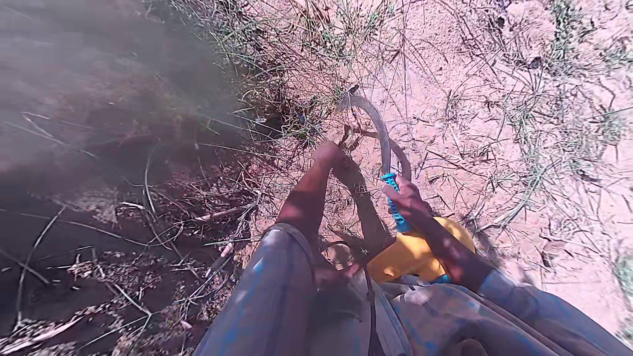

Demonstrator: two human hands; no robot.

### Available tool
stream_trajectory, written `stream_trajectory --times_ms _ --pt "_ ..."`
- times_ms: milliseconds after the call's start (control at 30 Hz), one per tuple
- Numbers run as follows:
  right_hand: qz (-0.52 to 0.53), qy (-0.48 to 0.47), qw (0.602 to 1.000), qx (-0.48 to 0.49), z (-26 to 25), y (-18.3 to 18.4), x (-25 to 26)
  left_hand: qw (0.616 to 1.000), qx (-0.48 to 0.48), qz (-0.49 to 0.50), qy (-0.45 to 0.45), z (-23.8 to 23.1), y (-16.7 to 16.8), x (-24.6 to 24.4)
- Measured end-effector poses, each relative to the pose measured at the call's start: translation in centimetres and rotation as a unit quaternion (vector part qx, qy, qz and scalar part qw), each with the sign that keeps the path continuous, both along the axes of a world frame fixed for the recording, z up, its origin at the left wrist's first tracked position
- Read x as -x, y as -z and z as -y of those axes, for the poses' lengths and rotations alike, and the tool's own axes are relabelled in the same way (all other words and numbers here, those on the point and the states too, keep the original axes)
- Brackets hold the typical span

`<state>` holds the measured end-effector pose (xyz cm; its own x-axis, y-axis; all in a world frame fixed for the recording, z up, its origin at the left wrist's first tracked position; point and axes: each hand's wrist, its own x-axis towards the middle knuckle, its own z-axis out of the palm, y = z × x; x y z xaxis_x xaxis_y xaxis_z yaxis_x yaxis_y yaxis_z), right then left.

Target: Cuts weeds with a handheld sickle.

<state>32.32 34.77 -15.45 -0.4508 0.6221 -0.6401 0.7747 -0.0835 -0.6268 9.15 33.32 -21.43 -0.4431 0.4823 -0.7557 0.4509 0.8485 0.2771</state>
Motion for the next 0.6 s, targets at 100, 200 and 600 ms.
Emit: stream_trajectory --times_ms 100,200,600 --pt "0.025 -0.06 0.998 0.02 -0.3 -0.2 -0.6 0.998 -0.033 0.005 0.052 1.4 1.5 2.8" --pt "0.034 -0.103 0.994 0.03 -0.1 -0.9 -0.5 0.993 -0.078 0.006 0.088 3.1 2.8 4.6" --pt "0.116 -0.15 0.981 0.051 0.2 -3.9 0.4 0.995 -0.078 0.012 0.064 3.9 2.5 3.2"
